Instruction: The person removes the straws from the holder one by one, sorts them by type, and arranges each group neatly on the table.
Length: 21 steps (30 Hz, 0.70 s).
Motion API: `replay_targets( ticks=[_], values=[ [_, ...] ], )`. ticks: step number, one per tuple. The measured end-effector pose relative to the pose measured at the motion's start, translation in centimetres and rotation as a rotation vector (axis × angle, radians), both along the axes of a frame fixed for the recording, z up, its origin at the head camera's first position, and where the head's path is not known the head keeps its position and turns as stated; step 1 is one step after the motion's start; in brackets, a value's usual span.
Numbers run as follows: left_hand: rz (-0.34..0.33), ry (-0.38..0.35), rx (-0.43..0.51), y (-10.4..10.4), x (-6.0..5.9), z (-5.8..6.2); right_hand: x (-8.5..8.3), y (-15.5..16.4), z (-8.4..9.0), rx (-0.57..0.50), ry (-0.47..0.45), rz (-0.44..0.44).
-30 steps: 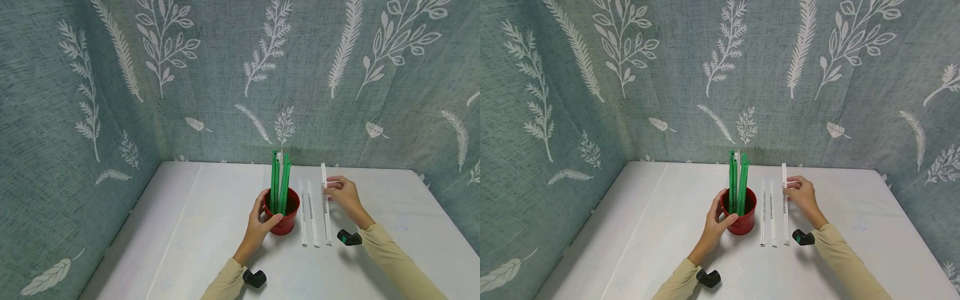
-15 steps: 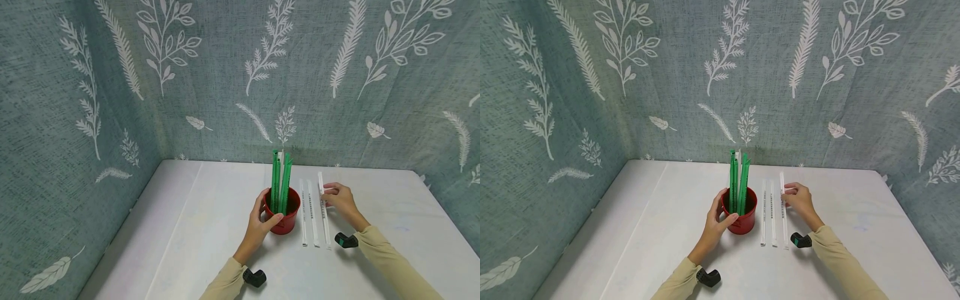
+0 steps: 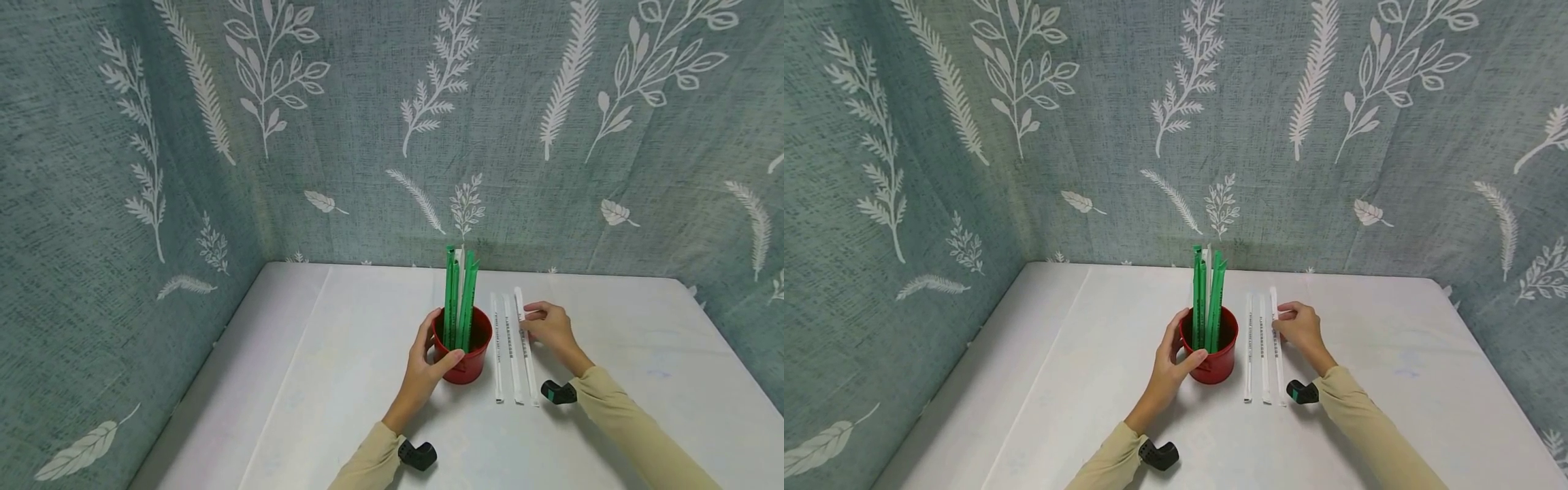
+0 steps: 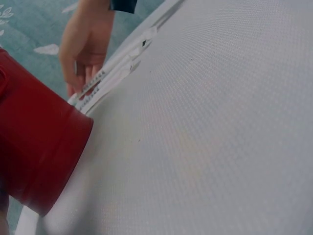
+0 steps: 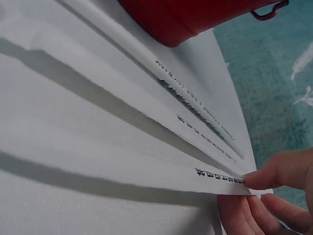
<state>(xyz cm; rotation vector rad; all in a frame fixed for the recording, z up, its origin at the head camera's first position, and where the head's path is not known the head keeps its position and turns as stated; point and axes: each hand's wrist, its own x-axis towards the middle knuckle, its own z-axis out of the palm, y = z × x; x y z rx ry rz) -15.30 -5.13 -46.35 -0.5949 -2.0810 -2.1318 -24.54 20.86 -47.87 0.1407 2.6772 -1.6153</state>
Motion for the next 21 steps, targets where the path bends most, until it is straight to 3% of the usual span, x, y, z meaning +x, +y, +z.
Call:
replay_targets(
  ticks=[6,15,18,21],
  values=[
    [-0.001,0.006,0.007,0.1,0.0,-0.3,-0.1,-0.4,-0.1,0.059,0.02,-0.009],
    [0.03,0.027,-0.006,0.3,-1.5,-3.3,0.0,-0.5,-0.1,0.155,0.015,-0.017],
    [0.033,0.031,0.002,0.2,-1.5,-3.4,0.0,-0.5,0.0,0.168,0.018,-0.015],
    [0.012,0.014,0.003,0.1,-0.9,-1.9,0.2,-0.4,0.1,0.17,0.023,-0.013]
  ],
)
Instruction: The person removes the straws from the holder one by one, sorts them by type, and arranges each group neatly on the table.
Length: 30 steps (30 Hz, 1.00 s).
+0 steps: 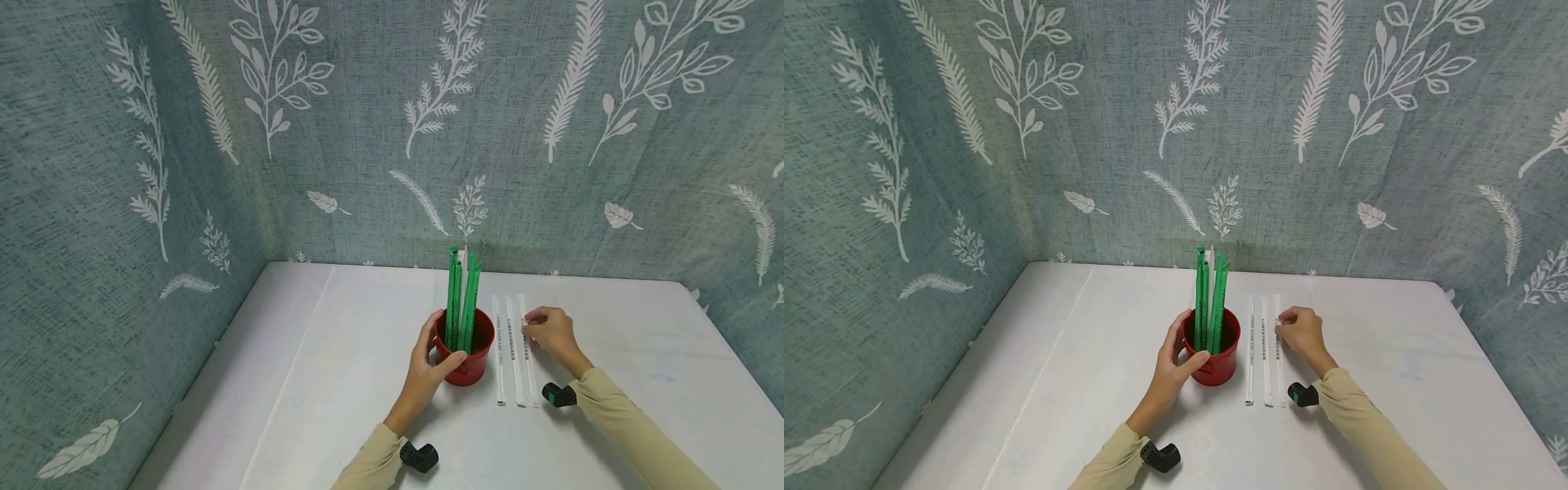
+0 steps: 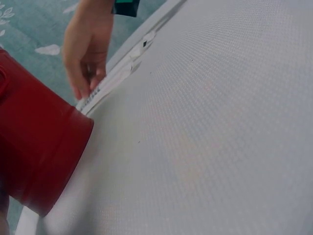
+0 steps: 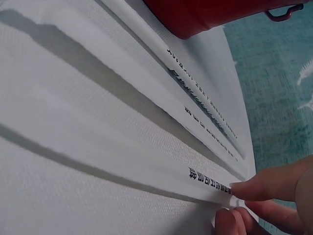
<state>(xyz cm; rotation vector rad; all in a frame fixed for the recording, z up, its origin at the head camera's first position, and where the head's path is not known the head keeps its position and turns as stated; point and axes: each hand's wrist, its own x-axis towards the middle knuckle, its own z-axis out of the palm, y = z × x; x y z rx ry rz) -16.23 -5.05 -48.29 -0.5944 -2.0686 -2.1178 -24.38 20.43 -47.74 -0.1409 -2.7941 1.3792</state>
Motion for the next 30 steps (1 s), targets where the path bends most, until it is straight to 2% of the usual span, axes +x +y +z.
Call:
replay_targets(
  ticks=[4,9,13,16,26,30],
  values=[
    [-0.028,-0.014,0.005,0.1,0.8,1.8,0.3,0.4,0.3,0.003,0.024,-0.004],
    [-0.005,-0.011,0.013,0.2,0.9,1.8,0.3,0.7,0.8,0.02,0.062,0.025],
    [0.016,-0.02,0.008,0.1,1.0,2.0,0.1,0.8,1.5,-0.019,0.088,0.076],
    [0.005,-0.021,0.002,0.2,1.0,2.0,0.3,0.9,2.3,-0.062,0.107,0.089],
    [0.009,-0.004,-0.001,0.1,0.9,1.8,0.9,0.2,5.0,-0.112,0.143,0.121],
    [0.016,0.002,0.005,0.1,0.2,0.4,1.1,-0.3,5.7,-0.122,0.171,0.131]
  ],
)
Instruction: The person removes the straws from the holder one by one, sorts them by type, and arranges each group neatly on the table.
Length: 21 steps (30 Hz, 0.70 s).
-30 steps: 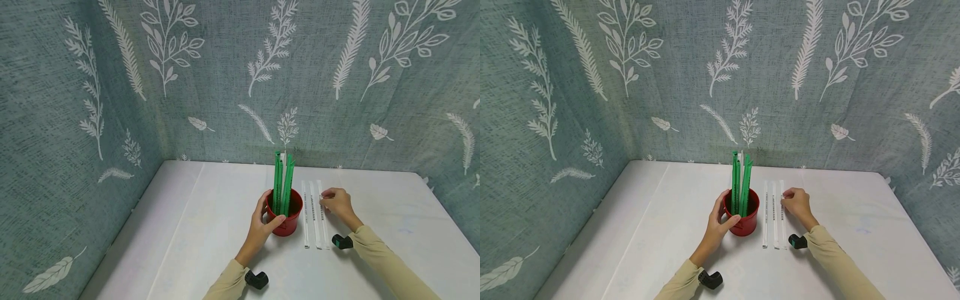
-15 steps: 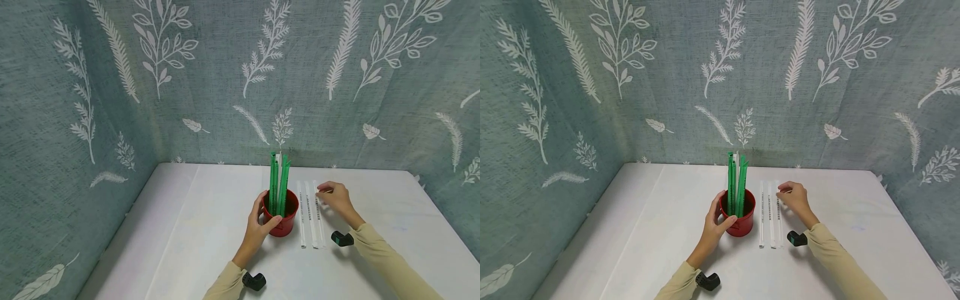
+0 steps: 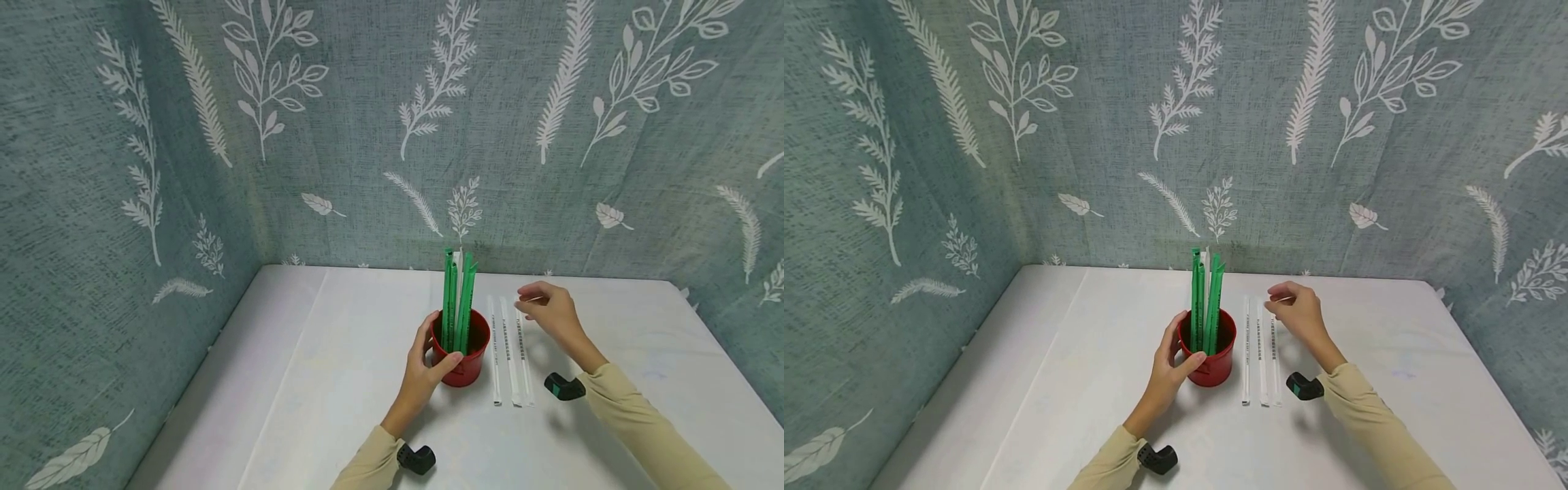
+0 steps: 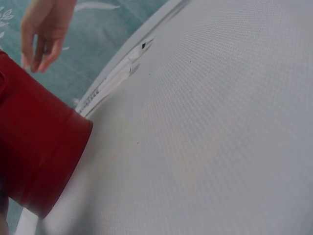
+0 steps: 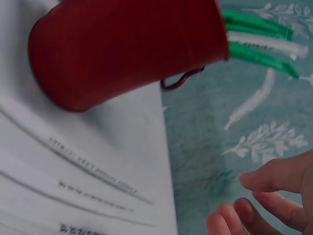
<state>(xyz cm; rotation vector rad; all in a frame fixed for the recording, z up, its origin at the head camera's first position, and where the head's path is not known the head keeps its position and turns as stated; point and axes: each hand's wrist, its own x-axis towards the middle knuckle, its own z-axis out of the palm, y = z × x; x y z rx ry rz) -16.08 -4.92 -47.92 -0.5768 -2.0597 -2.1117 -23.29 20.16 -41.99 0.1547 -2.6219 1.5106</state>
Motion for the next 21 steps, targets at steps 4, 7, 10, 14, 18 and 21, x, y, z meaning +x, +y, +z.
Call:
replay_targets(
  ticks=[4,7,10,14,18,21],
  values=[
    [0.006,-0.003,-0.01,0.1,-0.7,-1.4,0.2,-0.4,0.9,-0.01,0.032,0.011],
    [0.003,-0.004,-0.015,0.1,-0.7,-1.5,0.4,-0.8,1.5,-0.017,0.05,0.024],
    [-0.005,-0.004,-0.012,0.0,-0.3,-0.7,0.6,-1.2,2.2,-0.019,0.072,0.035],
    [-0.015,-0.005,-0.011,-0.1,0.5,1.0,0.9,-1.7,3.0,-0.021,0.108,0.046],
    [-0.011,-0.013,-0.022,-0.1,0.9,1.8,1.1,-2.3,3.7,-0.034,0.141,0.055],
    [-0.009,-0.01,-0.023,-0.1,0.9,1.9,1.3,-2.7,4.2,-0.056,0.164,0.064]
  ],
)
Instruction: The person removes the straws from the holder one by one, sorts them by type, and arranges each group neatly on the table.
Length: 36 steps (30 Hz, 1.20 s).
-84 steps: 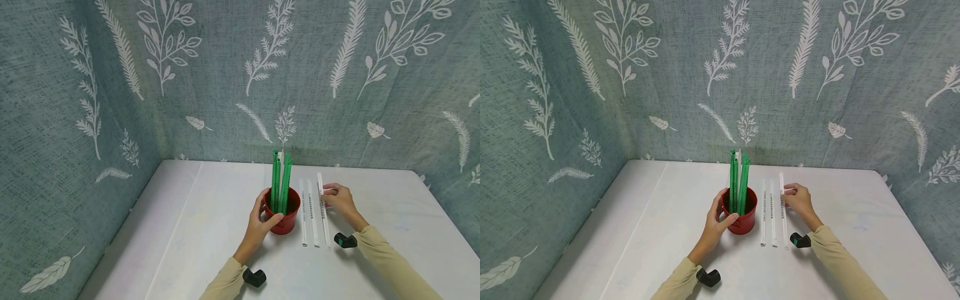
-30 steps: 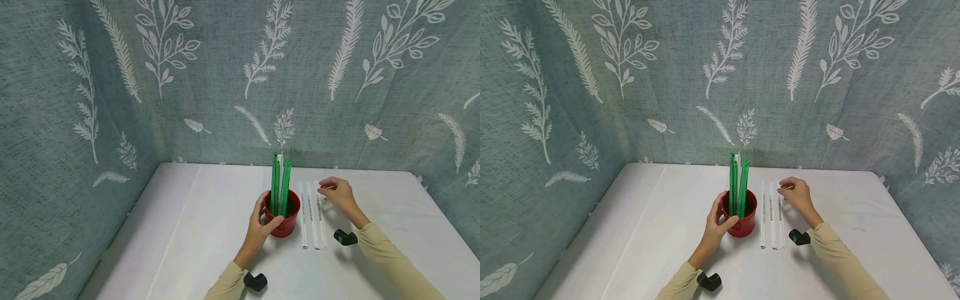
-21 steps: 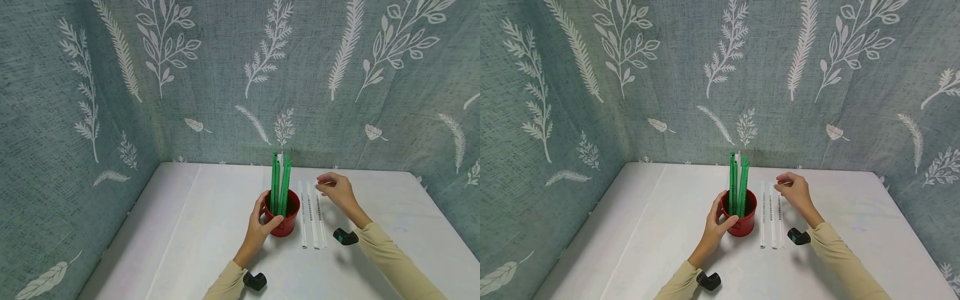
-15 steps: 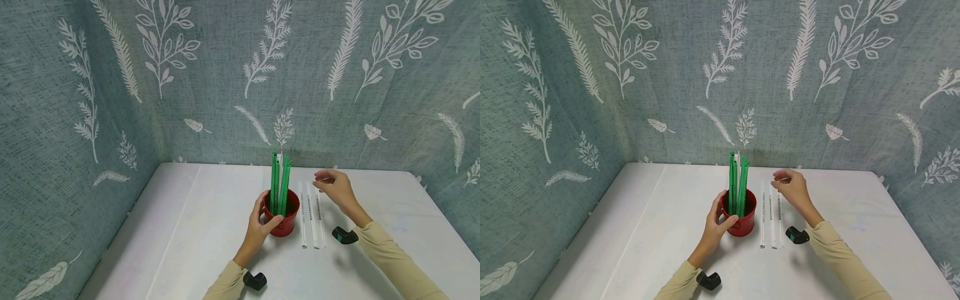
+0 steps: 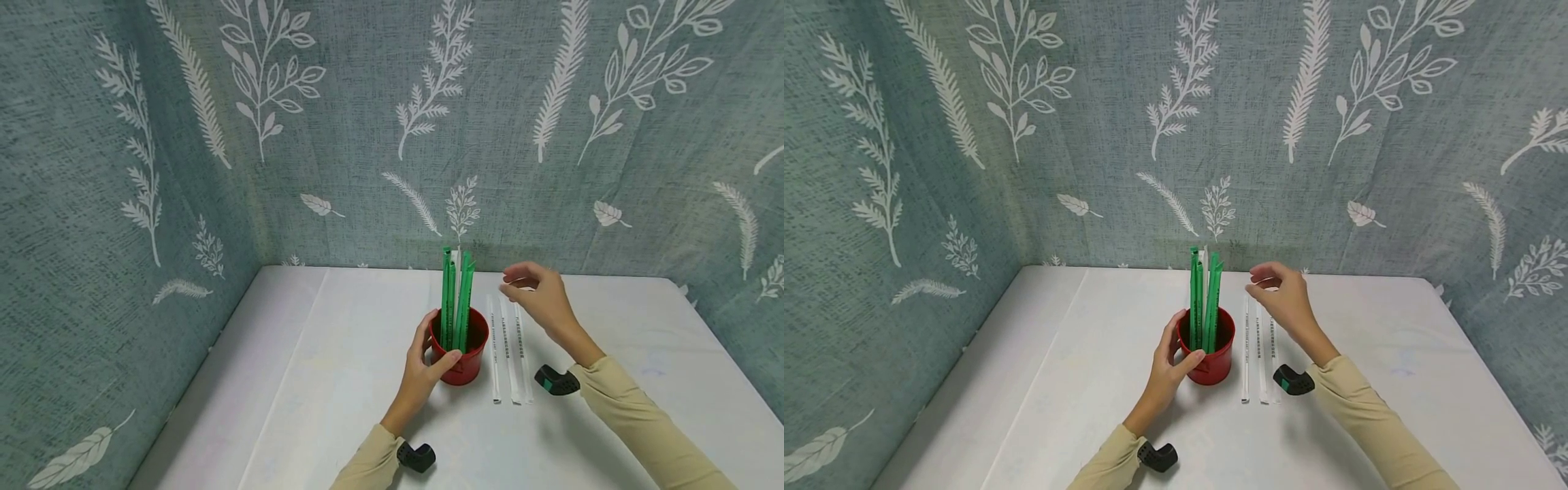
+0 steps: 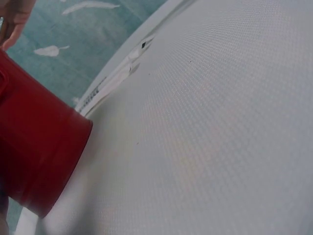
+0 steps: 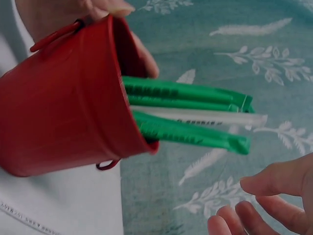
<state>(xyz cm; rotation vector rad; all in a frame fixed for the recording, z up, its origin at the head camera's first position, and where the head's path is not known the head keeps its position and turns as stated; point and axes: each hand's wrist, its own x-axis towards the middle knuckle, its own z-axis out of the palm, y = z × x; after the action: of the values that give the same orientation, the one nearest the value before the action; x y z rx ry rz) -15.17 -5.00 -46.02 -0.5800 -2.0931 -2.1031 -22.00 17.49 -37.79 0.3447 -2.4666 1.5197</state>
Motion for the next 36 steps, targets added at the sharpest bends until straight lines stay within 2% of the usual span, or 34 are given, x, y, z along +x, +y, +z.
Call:
replay_targets(
  ticks=[10,20,27,36],
  values=[
    [-0.011,-0.003,0.002,0.0,-0.2,-0.2,0.4,-1.6,1.3,-0.035,0.04,0.049],
    [-0.008,-0.023,-0.008,-0.1,-0.2,-0.3,0.5,-3.2,1.3,-0.04,0.046,0.082],
    [0.02,-0.008,0.001,0.2,-1.6,-3.2,0.1,-4.2,1.0,-0.063,0.058,0.107],
    [0.024,0.003,0.026,0.3,-1.7,-3.8,-0.2,-5.8,0.7,-0.042,0.065,0.099]
  ],
)
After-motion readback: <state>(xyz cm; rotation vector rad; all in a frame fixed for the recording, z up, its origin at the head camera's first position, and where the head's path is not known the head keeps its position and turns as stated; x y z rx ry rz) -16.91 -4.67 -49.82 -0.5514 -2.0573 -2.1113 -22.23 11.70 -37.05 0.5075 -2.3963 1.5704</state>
